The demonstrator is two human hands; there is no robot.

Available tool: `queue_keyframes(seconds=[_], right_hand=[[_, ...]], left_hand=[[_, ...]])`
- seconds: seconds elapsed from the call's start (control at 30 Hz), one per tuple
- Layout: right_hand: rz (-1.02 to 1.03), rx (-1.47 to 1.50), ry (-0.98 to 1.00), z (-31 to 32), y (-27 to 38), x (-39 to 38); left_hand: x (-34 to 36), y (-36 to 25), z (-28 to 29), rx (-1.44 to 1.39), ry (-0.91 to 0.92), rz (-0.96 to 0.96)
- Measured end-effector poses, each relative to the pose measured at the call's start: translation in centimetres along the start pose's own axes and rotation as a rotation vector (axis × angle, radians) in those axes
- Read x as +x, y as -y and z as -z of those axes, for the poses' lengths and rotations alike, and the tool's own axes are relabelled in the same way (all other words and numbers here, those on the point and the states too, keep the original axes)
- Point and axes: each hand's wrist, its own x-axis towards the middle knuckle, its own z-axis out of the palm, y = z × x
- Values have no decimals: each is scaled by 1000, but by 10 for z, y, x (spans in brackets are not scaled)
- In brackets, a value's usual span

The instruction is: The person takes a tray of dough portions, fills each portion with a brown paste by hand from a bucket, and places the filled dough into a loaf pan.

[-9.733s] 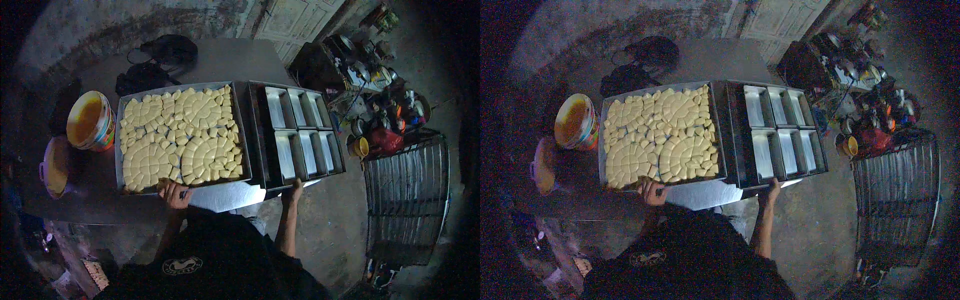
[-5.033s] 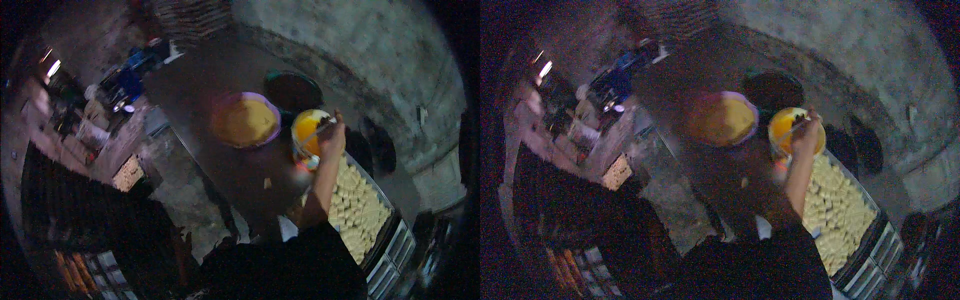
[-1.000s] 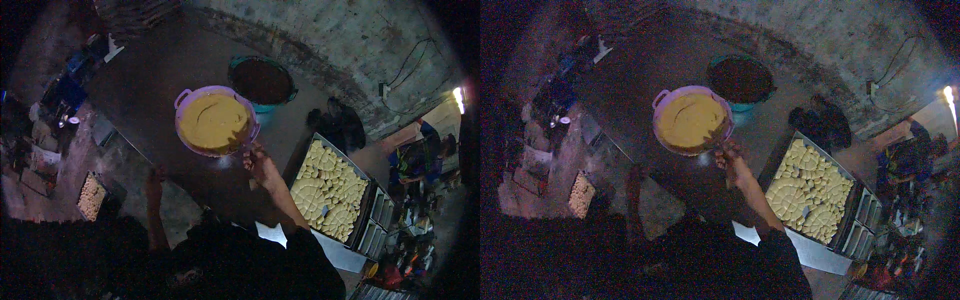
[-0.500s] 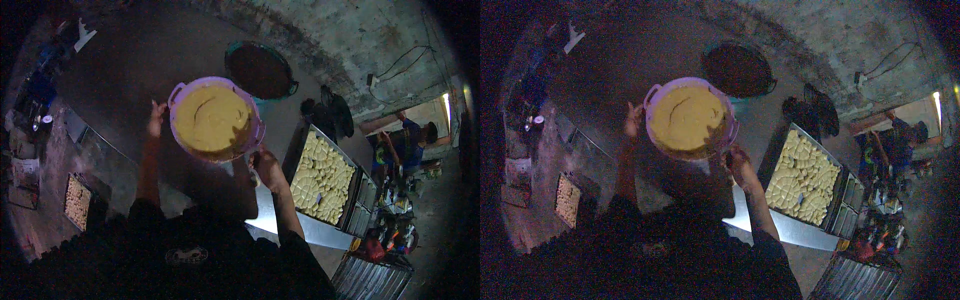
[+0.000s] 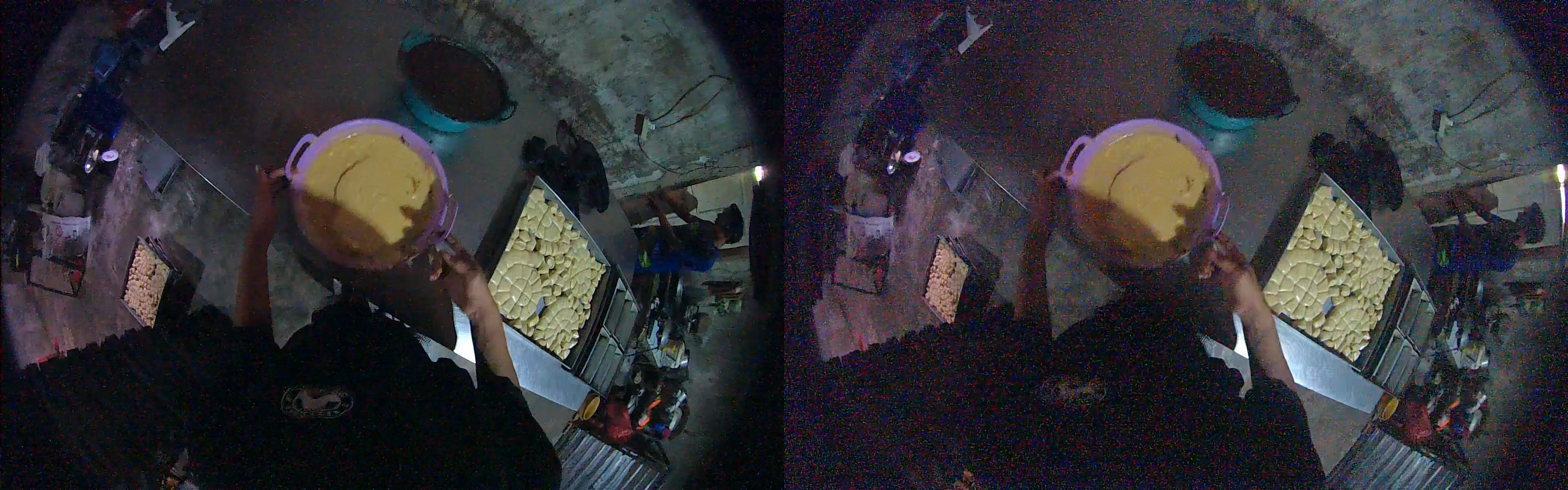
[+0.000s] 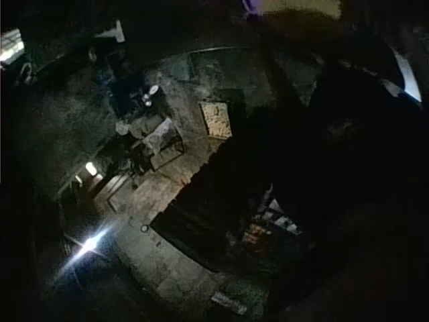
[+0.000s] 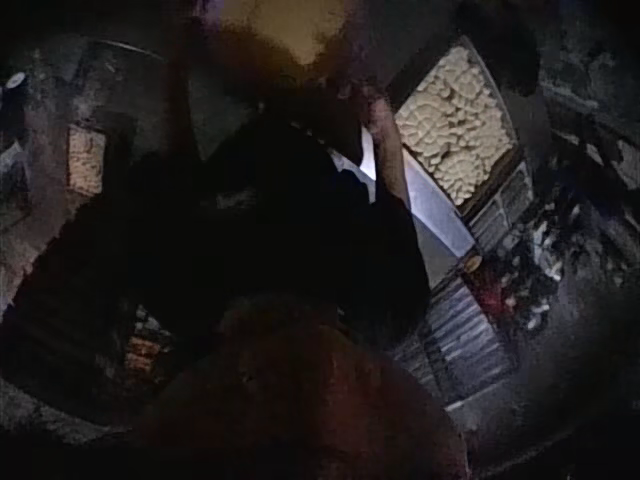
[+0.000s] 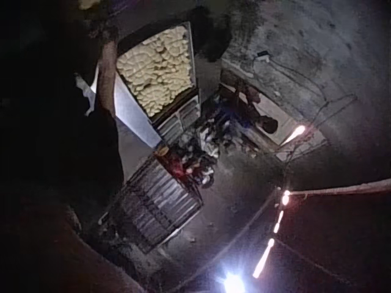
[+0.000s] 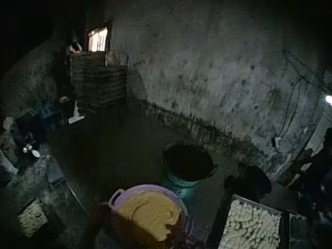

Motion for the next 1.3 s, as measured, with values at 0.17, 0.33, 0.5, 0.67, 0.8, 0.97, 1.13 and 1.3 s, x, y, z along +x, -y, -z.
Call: queue_keyframes(seconds=[0.17, 0.33, 0.5, 0.67, 0.8, 0.97, 1.13, 1.3], right_hand=[[-62, -254, -8, 26, -16, -25], [-77, -442, -2, 65, 4, -3], [167, -493, -196, 98, 93, 93], [385, -105, -407, 166, 156, 230], [331, 77, -388, 171, 173, 286], [313, -600, -370, 195, 184, 313], [673, -316, -249, 226, 155, 306], [646, -27, -401, 202, 117, 269]], left_hand=[[-51, -32, -3, 147, -9, 39], [-95, -96, -47, 127, -47, 58], [-136, -47, -8, 47, -181, 101], [-178, -8, -8, 24, -212, 194], [-200, -2, 2, -64, -278, 231], [-186, 16, 41, -18, -345, 157], [-147, -1, 33, 231, -346, 164], [-120, 21, 43, 257, -310, 181]])
